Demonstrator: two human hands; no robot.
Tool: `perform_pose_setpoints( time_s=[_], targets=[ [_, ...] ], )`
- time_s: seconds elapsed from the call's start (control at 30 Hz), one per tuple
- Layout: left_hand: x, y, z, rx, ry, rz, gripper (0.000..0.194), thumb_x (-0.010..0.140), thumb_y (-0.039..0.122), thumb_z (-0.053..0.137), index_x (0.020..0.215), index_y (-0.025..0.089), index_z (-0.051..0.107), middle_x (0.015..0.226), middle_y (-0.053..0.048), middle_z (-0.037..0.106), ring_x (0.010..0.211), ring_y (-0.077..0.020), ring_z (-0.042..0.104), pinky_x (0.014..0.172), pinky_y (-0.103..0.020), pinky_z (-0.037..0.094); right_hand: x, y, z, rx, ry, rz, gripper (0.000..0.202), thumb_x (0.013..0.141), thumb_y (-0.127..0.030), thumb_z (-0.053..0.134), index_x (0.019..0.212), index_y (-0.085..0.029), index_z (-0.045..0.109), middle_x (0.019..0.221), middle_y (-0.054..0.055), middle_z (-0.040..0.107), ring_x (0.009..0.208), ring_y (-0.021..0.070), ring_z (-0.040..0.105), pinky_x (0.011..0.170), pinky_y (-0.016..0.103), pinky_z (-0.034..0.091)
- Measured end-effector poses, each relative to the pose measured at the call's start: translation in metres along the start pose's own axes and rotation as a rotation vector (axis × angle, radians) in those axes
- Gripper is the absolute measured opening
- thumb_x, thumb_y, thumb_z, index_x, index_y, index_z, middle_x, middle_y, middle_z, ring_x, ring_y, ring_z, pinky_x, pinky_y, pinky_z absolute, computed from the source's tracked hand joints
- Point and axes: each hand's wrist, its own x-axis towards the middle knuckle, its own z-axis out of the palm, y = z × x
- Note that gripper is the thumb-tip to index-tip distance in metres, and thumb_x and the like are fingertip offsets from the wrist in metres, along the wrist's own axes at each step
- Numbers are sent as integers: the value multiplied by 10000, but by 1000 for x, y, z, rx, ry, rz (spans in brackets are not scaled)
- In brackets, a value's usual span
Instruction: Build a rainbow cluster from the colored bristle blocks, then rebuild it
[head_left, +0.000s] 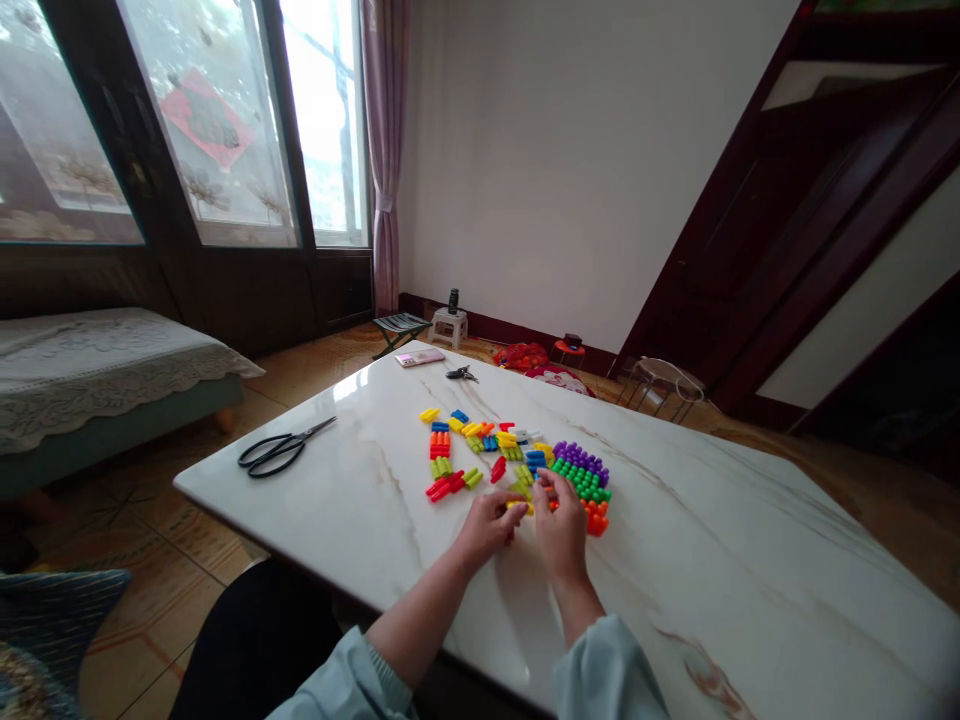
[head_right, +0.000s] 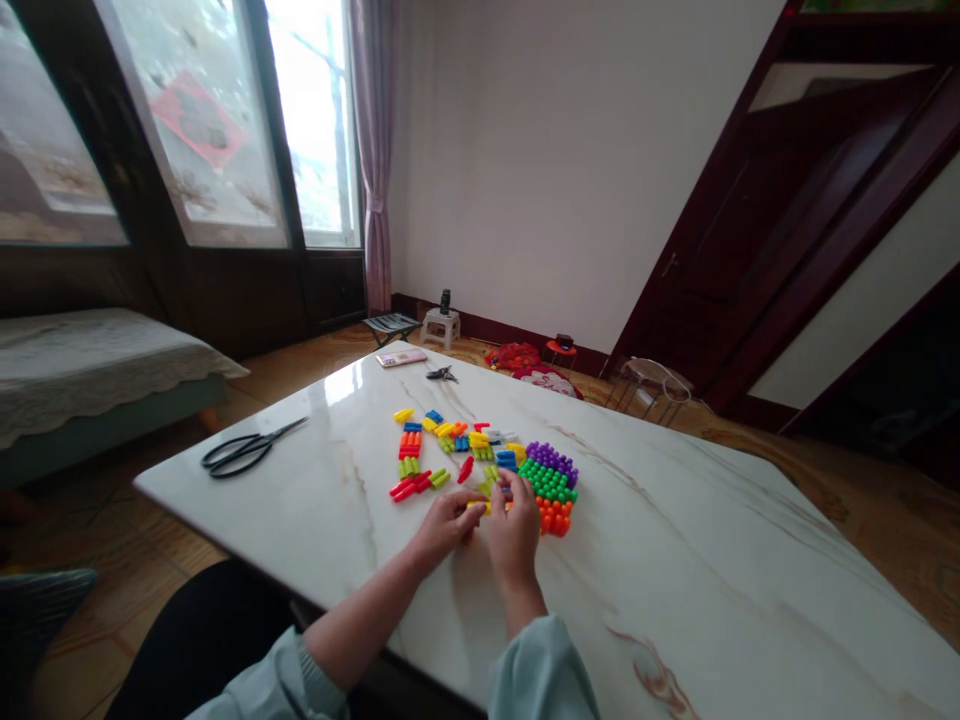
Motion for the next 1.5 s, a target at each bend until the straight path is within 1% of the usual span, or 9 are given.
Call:
perform_pose_setpoints(
  time_s=[0.13, 0.33, 0.5, 0.63, 0.97, 1.07, 1.17, 1.3, 1.5],
  targets=[
    [-1, 1, 1, 67, -13, 8, 443, 750, 560, 606, 687, 122, 633, 500, 39, 484, 419, -71, 413, 424, -195, 309, -36, 5, -12, -139, -26, -211, 228, 864, -236, 495, 988, -176, 676, 990, 104, 663, 968, 233, 600, 885, 407, 485],
    [-2, -5, 0, 233, -26, 110, 416, 660, 511, 721, 616, 108, 629, 510, 44, 459, 503, -69, 363, 476, -201, 267, -64, 16, -7, -145, 32, -197, 181, 887, -226, 516, 984, -172, 660, 911, 88, 656, 890, 223, 591, 838, 397, 493],
    [-5, -2, 1, 251, -42, 143, 410, 737, 512, 659, 612, 127, 597, 532, 22, 516, 496, -73, 422, 471, -189, 307, -66, 19, -8, -60, 40, -115, 225, 913, -298, 501, 997, -168, 664, 925, 99, 659, 869, 218, 616, 797, 378, 518],
    [-7, 1, 2, 89, -114, 33, 474, 844, 566, 494, 623, 150, 550, 510, 17, 533, 398, -72, 455, 407, -186, 346, -67, 19, -8, -26, 83, 12, 289, 912, -351, 489, 1029, -142, 653, 923, 118, 679, 806, 219, 647, 727, 356, 536],
    [-7, -7, 1, -10, -165, 53, 327, 800, 451, 621, 750, 128, 624, 571, 0, 603, 463, -86, 527, 457, -186, 400, -69, 14, -6, 1, 59, -40, 284, 887, -327, 529, 1064, -155, 669, 999, 133, 630, 838, 212, 627, 734, 364, 556],
    [-7, -6, 1, 41, -158, 78, 330, 831, 437, 586, 729, 125, 624, 573, 1, 588, 478, -81, 517, 472, -184, 396, -67, 9, -13, 20, 98, -34, 273, 870, -351, 566, 1014, -148, 677, 942, 113, 626, 773, 186, 620, 687, 323, 556],
    [-6, -6, 2, 108, -115, 77, 315, 839, 425, 570, 745, 129, 625, 598, 3, 574, 474, -81, 509, 466, -190, 407, -54, 8, -34, 39, 237, 31, 291, 841, -390, 603, 992, -147, 660, 923, 97, 637, 712, 160, 609, 651, 287, 541],
    [-4, -8, 3, 230, -55, 246, 188, 801, 332, 615, 814, 155, 677, 848, -51, 631, 666, -116, 591, 541, -195, 462, -30, 24, -67, 16, 414, 259, 394, 787, -455, 629, 1035, -148, 613, 859, 83, 664, 671, 167, 612, 627, 283, 520],
    [-7, -5, 3, 361, -118, 338, 171, 809, 255, 589, 841, 193, 745, 953, -73, 641, 785, -139, 606, 636, -211, 482, -34, 66, -70, -144, 253, 272, 397, 711, -523, 628, 855, -153, 651, 731, 81, 667, 579, 180, 577, 575, 304, 493]
  ],
)
